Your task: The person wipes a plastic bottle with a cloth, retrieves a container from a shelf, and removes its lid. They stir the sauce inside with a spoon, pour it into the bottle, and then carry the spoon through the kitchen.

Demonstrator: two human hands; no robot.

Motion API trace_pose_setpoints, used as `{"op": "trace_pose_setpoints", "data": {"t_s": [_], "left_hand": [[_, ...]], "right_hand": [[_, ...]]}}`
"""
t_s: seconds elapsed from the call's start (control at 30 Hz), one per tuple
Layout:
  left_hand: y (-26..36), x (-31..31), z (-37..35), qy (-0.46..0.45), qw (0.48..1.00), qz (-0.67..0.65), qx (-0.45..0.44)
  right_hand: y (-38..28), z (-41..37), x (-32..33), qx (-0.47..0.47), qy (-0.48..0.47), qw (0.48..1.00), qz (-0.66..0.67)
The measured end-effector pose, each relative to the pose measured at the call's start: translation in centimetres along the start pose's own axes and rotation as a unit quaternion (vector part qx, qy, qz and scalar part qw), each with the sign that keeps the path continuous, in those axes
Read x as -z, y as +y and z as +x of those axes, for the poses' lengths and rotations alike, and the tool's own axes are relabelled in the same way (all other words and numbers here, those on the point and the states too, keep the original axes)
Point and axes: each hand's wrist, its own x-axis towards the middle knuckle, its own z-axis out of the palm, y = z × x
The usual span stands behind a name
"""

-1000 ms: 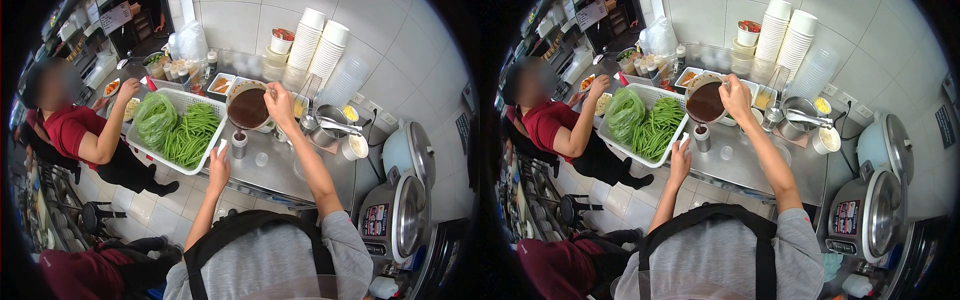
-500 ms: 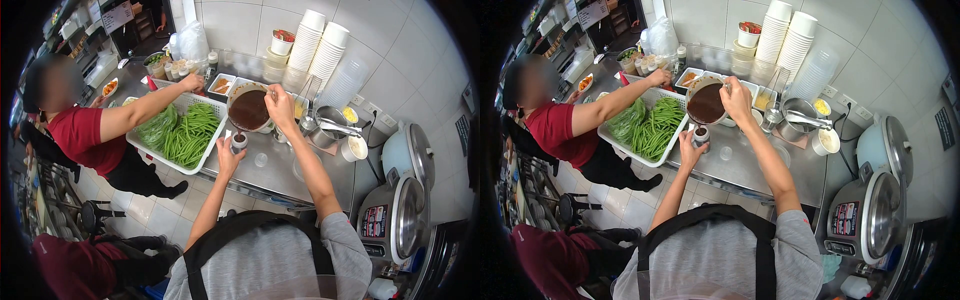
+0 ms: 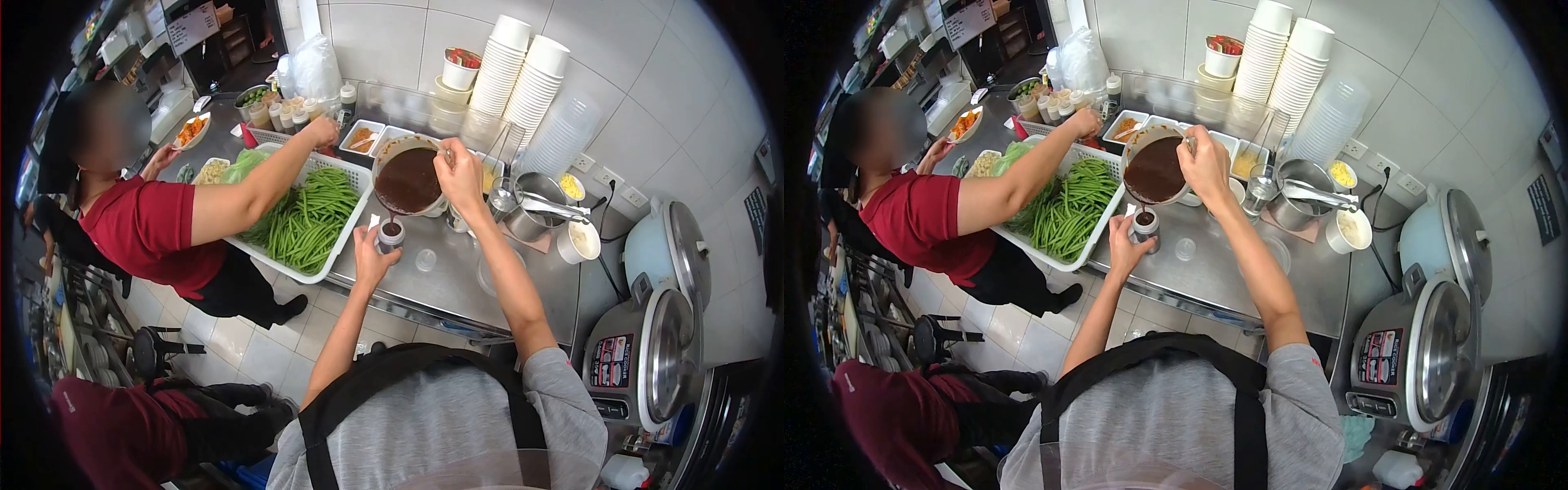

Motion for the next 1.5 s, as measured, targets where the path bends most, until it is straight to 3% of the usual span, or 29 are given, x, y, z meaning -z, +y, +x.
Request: {"op": "trace_pose_setpoints", "data": {"t_s": [0.13,0.6,0.83,0.87,1.17,1.27,1.37,1.5], "left_hand": [[-0.1,0.0,0.0,0.001,1.000,-0.002,-0.008],[2.0,3.7,-2.1,-0.002,1.000,0.024,0.016],[0.3,5.6,-3.8,0.071,0.996,0.001,-0.046],[0.9,5.8,-4.2,0.079,0.996,-0.053,-0.003],[0.1,6.8,-5.0,0.093,0.994,-0.062,-0.021],[1.8,7.2,-4.9,0.096,0.981,-0.161,0.054],[2.0,7.4,-5.1,0.114,0.977,-0.143,0.106],[-0.9,6.6,-5.1,0.093,0.954,-0.243,0.147]], "right_hand": [[0.6,-0.1,-0.5,0.041,0.044,0.998,0.022],[0.0,-0.5,0.1,-0.007,0.004,1.000,-0.003],[0.8,-1.1,-0.6,-0.019,0.020,0.999,0.017],[0.8,-1.2,-0.6,-0.022,0.019,0.999,0.018],[0.8,-1.4,-0.6,-0.038,0.011,0.999,0.020],[0.9,-1.4,-0.6,-0.049,0.009,0.999,0.020],[1.2,-1.4,-0.7,-0.046,0.014,0.999,0.018],[1.2,-1.4,-0.6,-0.041,0.011,0.999,0.015]]}}
